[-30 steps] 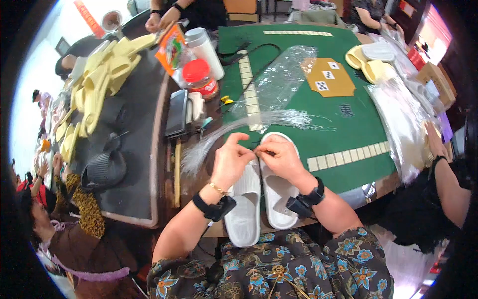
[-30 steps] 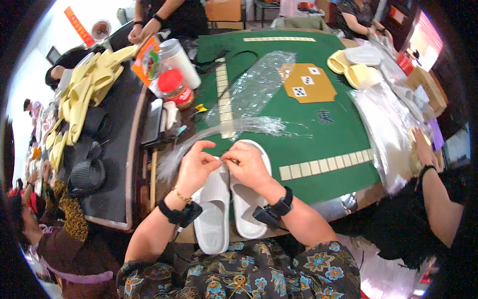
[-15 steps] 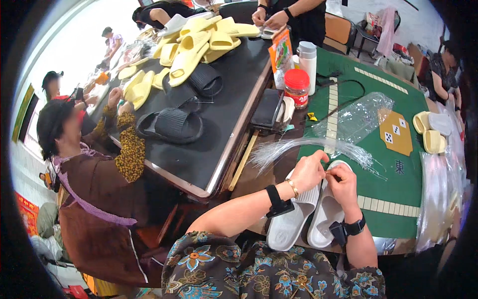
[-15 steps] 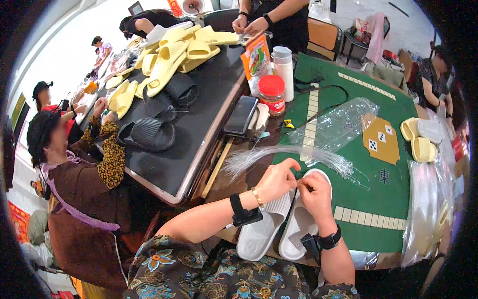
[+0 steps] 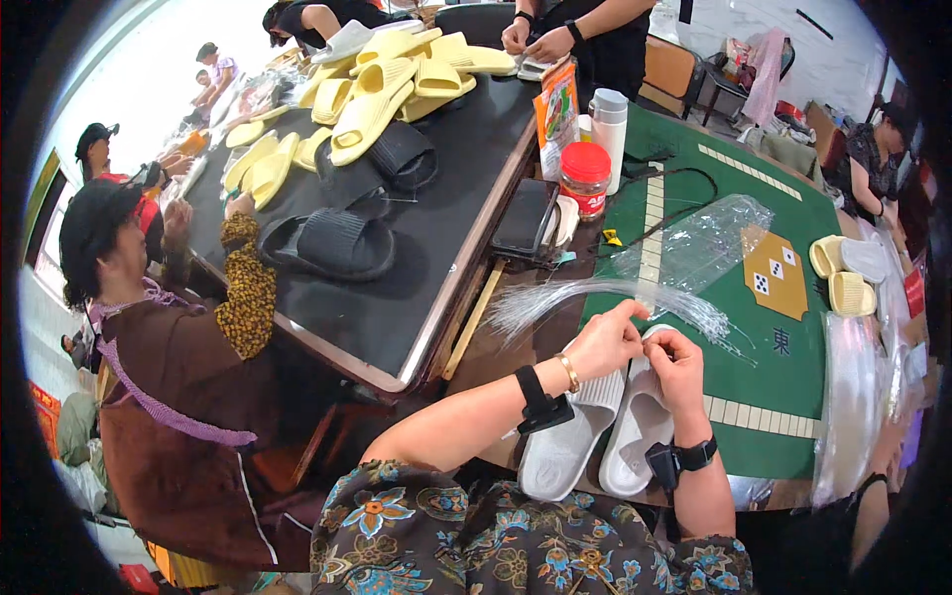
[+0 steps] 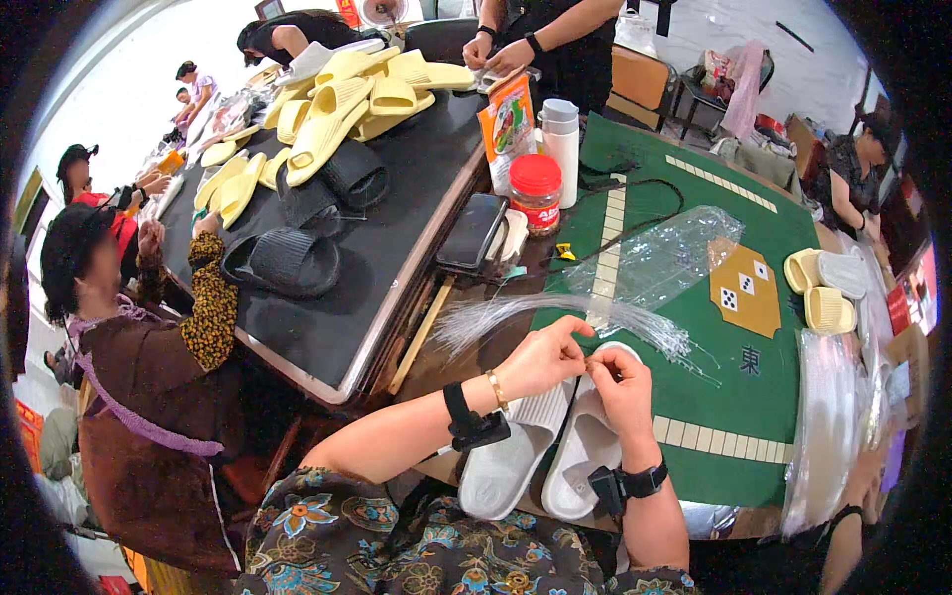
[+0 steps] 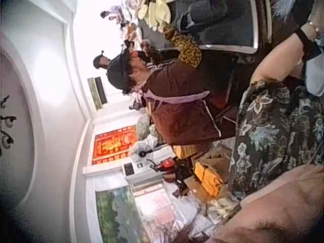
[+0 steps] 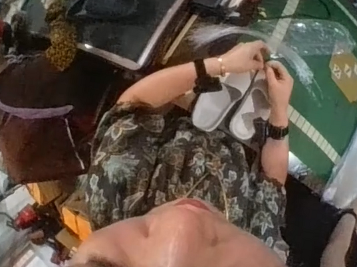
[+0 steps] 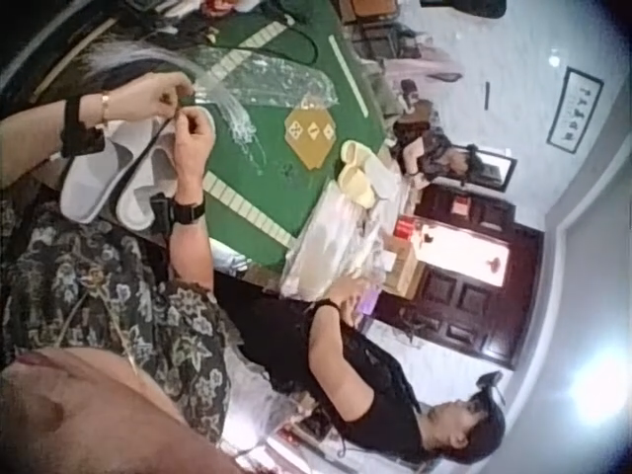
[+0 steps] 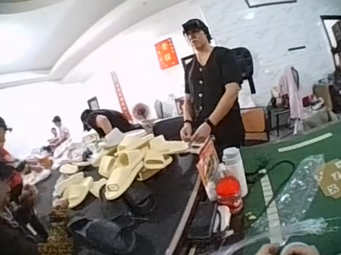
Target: The recorder and several other people are assembling components of sandals at a large table, specifically applying glue and joining upper straps to the soles.
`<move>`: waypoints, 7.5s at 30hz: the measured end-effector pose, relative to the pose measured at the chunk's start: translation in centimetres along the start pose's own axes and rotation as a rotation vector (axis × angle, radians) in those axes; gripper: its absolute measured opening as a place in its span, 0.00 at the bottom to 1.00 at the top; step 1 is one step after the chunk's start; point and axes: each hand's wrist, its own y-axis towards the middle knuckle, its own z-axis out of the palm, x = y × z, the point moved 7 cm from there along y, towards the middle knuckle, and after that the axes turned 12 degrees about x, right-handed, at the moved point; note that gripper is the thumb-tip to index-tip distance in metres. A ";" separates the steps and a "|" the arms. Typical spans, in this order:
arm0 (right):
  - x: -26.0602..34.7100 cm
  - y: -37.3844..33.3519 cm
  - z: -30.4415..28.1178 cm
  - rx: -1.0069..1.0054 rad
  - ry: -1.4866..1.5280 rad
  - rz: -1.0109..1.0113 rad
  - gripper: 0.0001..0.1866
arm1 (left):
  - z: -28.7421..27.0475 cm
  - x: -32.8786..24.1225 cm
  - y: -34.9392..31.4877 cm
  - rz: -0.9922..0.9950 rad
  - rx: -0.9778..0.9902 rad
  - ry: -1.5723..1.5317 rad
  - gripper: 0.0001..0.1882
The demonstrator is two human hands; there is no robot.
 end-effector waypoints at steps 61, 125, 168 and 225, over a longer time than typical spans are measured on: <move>6.6 -8.9 -19.3 -0.377 -0.315 -0.110 0.35 | -6.2 -16.6 -14.3 0.364 0.041 0.747 0.46; -1.5 -5.2 -8.0 -0.013 -0.520 0.267 0.24 | -2.1 -2.9 -5.0 0.077 0.004 0.555 0.36; 5.5 7.9 -13.3 -0.172 -0.098 0.124 0.09 | -5.8 -3.2 -0.8 0.158 -0.046 0.656 0.25; 6.1 -11.4 4.0 0.406 -0.580 -0.216 0.07 | 4.0 -2.1 -12.1 -0.277 0.108 -0.823 0.17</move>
